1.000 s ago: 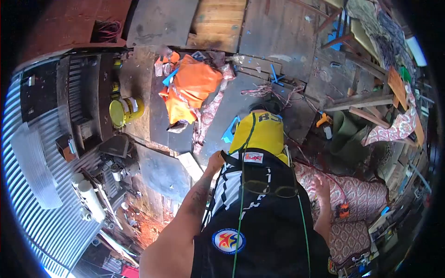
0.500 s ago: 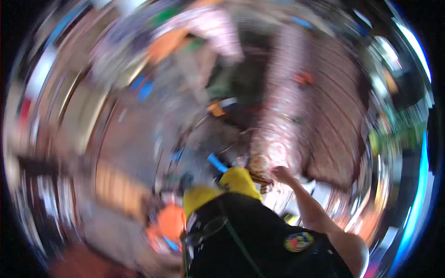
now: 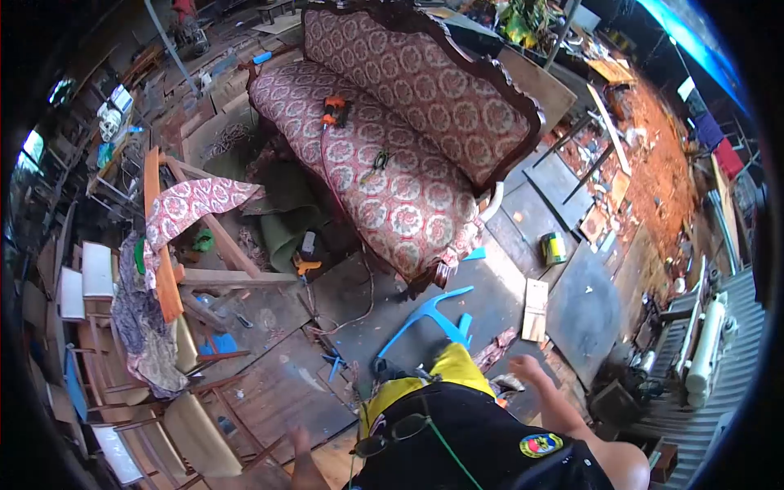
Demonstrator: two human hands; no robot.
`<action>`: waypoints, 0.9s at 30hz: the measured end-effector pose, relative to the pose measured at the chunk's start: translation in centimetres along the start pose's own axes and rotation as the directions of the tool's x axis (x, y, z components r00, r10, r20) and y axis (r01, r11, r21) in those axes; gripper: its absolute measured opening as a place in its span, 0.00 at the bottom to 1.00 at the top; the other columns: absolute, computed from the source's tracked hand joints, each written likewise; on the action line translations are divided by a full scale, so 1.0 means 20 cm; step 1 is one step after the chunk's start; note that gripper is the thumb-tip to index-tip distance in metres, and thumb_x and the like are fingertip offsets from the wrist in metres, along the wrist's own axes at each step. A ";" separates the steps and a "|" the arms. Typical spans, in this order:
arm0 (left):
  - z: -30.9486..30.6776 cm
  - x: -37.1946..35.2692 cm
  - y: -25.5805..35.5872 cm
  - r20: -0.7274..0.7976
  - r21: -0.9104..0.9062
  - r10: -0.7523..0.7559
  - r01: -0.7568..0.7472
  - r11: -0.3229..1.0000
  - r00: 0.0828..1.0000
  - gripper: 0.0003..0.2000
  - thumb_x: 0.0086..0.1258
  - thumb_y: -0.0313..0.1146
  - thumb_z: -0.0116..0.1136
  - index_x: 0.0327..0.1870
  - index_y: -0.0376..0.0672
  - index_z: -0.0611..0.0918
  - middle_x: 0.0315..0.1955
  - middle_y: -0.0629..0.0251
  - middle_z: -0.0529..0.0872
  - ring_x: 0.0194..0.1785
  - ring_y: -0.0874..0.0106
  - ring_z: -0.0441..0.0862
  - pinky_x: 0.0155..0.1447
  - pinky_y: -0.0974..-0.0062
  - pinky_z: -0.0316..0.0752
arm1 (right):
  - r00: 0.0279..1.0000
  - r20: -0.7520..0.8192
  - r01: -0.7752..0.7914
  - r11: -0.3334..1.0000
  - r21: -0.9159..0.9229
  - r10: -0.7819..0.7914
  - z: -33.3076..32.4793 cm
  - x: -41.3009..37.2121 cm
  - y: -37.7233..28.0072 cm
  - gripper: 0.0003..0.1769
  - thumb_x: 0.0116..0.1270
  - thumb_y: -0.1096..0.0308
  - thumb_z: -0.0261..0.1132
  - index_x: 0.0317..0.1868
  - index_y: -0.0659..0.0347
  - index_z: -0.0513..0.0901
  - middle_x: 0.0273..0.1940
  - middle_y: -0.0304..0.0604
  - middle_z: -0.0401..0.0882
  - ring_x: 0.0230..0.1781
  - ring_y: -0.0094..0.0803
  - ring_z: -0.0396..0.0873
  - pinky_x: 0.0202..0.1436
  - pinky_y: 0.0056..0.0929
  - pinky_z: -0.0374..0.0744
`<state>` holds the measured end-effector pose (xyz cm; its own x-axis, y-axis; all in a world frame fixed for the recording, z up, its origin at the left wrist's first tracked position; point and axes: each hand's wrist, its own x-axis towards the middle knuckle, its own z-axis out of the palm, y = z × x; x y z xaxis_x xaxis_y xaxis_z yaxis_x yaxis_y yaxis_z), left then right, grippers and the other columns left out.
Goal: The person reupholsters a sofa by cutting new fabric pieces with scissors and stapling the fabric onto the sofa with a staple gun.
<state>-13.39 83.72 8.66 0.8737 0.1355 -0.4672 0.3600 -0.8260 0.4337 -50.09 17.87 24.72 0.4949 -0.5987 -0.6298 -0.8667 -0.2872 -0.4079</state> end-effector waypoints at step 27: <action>1.11 -0.59 2.08 0.760 0.433 0.130 -0.645 0.630 0.637 0.18 0.69 0.46 0.57 0.52 0.46 0.85 0.53 0.51 0.85 0.60 0.52 0.80 0.64 0.56 0.74 | 0.780 0.039 -0.255 0.260 0.932 0.624 0.18 -0.52 0.93 0.17 0.73 0.60 0.61 0.52 0.65 0.81 0.29 0.39 0.81 0.20 0.27 0.78 0.22 0.26 0.78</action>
<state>-16.01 35.63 15.13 0.3549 -0.4363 -0.8269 -0.4782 -0.8447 0.2404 -71.11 21.41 21.21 -0.1523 -0.6170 -0.7721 -0.2921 0.7744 -0.5612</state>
